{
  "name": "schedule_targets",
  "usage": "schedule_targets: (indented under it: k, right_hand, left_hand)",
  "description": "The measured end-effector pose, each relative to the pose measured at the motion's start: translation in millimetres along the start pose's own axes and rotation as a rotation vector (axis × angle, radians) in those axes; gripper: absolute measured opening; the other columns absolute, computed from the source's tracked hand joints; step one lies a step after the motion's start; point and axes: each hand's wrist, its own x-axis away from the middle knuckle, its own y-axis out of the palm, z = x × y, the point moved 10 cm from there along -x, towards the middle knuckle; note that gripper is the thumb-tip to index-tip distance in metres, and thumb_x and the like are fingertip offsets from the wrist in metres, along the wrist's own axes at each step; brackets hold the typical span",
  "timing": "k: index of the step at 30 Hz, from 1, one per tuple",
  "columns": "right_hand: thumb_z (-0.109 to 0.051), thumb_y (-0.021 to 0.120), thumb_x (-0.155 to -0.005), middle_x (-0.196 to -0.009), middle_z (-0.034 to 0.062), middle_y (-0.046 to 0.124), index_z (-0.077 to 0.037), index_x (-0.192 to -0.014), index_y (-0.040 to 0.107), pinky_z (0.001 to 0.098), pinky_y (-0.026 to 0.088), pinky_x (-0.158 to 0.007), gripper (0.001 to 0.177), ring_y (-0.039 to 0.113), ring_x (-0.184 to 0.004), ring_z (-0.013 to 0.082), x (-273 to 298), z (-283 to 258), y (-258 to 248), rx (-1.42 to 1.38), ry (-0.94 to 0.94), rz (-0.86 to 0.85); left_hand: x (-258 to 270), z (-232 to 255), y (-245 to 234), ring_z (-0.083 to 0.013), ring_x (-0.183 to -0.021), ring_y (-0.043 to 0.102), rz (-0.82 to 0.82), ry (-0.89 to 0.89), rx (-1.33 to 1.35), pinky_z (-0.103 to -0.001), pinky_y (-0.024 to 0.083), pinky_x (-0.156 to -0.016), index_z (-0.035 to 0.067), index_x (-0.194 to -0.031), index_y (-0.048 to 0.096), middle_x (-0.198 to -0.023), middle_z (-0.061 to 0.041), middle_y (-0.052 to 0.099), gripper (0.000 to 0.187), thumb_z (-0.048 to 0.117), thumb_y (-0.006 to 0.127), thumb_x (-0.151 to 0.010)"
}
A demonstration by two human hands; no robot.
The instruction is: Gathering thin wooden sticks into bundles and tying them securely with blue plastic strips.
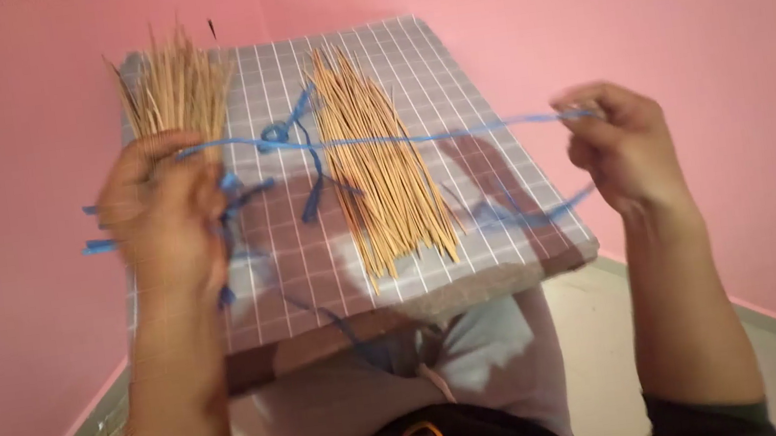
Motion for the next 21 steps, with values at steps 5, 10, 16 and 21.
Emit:
schedule_targets:
  k: [5,10,16,21]
  right_hand:
    - [0.000,0.066,-0.090,-0.062,-0.0056,0.036,-0.002,-0.113,0.067,0.0177,0.032,-0.040,0.023,0.037,-0.043,0.0016,16,30,-47,-0.047,0.101,0.140]
    - [-0.001,0.071,-0.082,-0.063,-0.0025,0.042,0.006,-0.109,0.070,0.0168,0.036,-0.047,0.028,0.045,-0.048,0.0040,52,55,-48,0.029,0.141,-0.076]
    - [-0.007,0.058,-0.100,-0.055,0.0021,0.039,0.004,-0.103,0.071,0.0210,0.036,-0.045,0.018,0.042,-0.047,0.0089,51,78,-24,0.033,0.181,-0.001]
    - [-0.004,0.061,-0.092,-0.059,0.0024,0.055,-0.014,-0.110,0.074,0.0208,0.047,-0.038,0.023,0.058,-0.051,0.0109,33,82,95,0.083,0.200,0.258]
  left_hand:
    - [-9,23,-47,-0.0048,-0.045,0.034,0.049,0.077,-0.029,-0.022,0.042,-0.044,0.005,-0.108,0.071,-0.058,0.003,0.035,0.022,-0.001,0.064,-0.089]
    - [-6,28,-82,-0.0092,-0.050,0.051,0.337,0.045,0.159,-0.026,0.054,-0.054,0.009,-0.110,0.073,-0.060,0.000,0.041,0.028,0.004,0.060,-0.086]
    - [-21,-31,-17,-0.0249,-0.068,0.068,0.128,-0.167,0.430,-0.037,0.065,-0.066,0.002,-0.109,0.075,-0.072,-0.009,0.055,0.024,0.011,0.055,-0.098]
    - [58,-116,84,-0.0188,-0.072,0.059,-0.098,-0.456,0.173,-0.014,0.053,-0.071,-0.011,-0.114,0.063,-0.079,-0.005,0.047,0.042,0.014,0.031,-0.107]
